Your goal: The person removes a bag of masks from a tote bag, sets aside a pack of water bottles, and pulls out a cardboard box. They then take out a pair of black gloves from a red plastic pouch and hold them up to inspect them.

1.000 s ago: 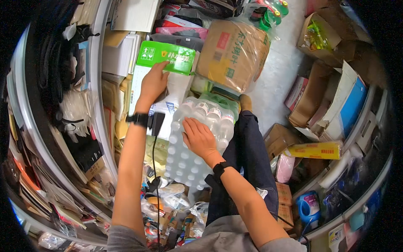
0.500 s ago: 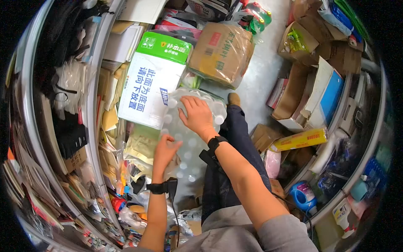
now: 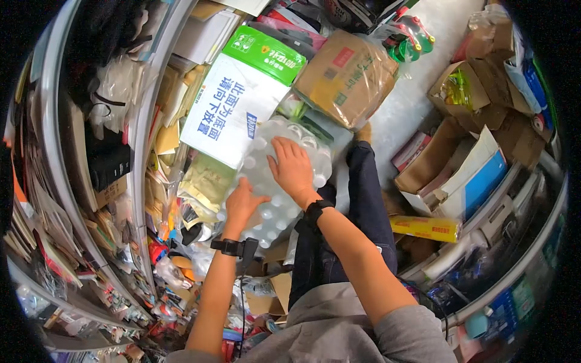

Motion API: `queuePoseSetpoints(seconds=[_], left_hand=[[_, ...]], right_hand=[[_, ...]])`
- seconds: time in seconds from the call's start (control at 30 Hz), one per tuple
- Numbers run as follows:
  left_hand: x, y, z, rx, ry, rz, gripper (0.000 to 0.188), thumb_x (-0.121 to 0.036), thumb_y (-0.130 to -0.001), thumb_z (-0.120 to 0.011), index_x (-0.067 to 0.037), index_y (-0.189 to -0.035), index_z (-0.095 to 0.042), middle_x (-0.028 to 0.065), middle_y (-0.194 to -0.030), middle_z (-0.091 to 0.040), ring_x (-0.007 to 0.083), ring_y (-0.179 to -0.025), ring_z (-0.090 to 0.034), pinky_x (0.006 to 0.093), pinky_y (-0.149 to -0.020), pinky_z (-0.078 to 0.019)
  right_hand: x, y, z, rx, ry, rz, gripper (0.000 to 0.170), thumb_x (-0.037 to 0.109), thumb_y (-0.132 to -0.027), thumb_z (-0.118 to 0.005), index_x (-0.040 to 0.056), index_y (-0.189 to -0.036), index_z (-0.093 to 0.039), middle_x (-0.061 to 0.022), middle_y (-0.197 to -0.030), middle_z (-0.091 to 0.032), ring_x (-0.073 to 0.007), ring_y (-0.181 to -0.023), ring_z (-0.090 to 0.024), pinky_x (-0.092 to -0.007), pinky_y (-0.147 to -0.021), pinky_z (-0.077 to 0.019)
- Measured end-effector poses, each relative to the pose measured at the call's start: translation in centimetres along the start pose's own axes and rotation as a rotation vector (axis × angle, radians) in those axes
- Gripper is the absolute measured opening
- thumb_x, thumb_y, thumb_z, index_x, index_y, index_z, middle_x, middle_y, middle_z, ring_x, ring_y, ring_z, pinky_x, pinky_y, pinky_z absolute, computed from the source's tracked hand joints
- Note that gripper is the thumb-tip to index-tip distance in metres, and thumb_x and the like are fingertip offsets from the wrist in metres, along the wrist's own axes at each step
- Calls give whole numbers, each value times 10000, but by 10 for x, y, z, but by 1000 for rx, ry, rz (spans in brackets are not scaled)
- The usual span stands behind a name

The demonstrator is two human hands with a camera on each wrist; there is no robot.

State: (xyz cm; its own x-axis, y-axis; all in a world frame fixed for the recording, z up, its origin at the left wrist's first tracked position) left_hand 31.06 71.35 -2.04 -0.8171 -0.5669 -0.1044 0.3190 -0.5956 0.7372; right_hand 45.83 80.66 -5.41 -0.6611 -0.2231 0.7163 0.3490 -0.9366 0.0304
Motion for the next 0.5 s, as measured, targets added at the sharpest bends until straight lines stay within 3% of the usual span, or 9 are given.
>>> queuePoseSetpoints(seconds=[0.13, 0.27, 0.37, 0.43, 0.47, 0.5], left_hand=[[-2, -3, -1, 52, -21, 63, 702, -440, -644, -839, -13, -1012, -422, 168, -882, -621, 379, -838, -618, 446, -696, -479], [-4, -3, 1, 112, 12, 99, 731, -389, -653, -845, -14, -1092, -396, 199, -969, -634, 384, -911, -627, 456, -731, -497], [-4, -4, -1, 141, 31, 127, 742, -378, -663, -843, -6, -1107, -379, 222, -1027, -617, 399, -941, -614, 461, -746, -493], [-1, -4, -4, 114, 33, 158, 732, -366, -645, -858, -20, -1083, -384, 189, -973, -602, 388, -909, -599, 450, -738, -475], [-1, -5, -5, 114, 38, 158, 732, -366, -645, -858, -20, -1083, -384, 189, -973, -602, 388, -909, -599, 450, -738, -475], [-1, -4, -4, 124, 41, 173, 736, -364, -646, -858, -18, -1087, -381, 187, -971, -600, 388, -908, -599, 449, -740, -475]], right_hand=[[-24, -5, 9, 167, -66, 117, 486, 304, -856, -645, 93, -1272, -509, -92, -1301, -525, -278, -1199, -488, -399, -976, -394], [-58, -17, 32, 270, -120, -6, 603, 419, -823, -659, 78, -1294, -499, -131, -1354, -491, -340, -1224, -466, -455, -1008, -372], [-109, -27, 43, 264, -90, -31, 519, 214, -820, -664, 81, -1292, -495, -160, -1338, -492, -361, -1181, -494, -426, -960, -428], [-150, -39, 57, 232, -56, -199, 496, 202, -810, -679, 42, -1249, -513, -175, -1292, -521, -381, -1152, -509, -432, -965, -430], [-181, -41, 55, 144, 46, -189, 527, 172, -799, -672, 42, -1276, -490, -192, -1283, -516, -402, -1158, -497, -435, -976, -425], [-202, -52, 63, 194, 96, -275, 579, 132, -786, -663, 42, -1316, -451, -196, -1314, -488, -404, -1182, -477, -431, -993, -416]])
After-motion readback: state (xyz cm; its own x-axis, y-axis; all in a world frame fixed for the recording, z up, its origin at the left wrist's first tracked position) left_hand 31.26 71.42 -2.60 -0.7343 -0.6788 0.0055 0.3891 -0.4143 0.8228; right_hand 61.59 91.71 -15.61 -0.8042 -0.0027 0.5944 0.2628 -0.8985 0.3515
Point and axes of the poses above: each hand's wrist, its own y-axis away from the middle knuckle, its own z-axis out of the back of the hand, x = y × z, the point moved 2 cm from there along -y, towards the middle knuckle
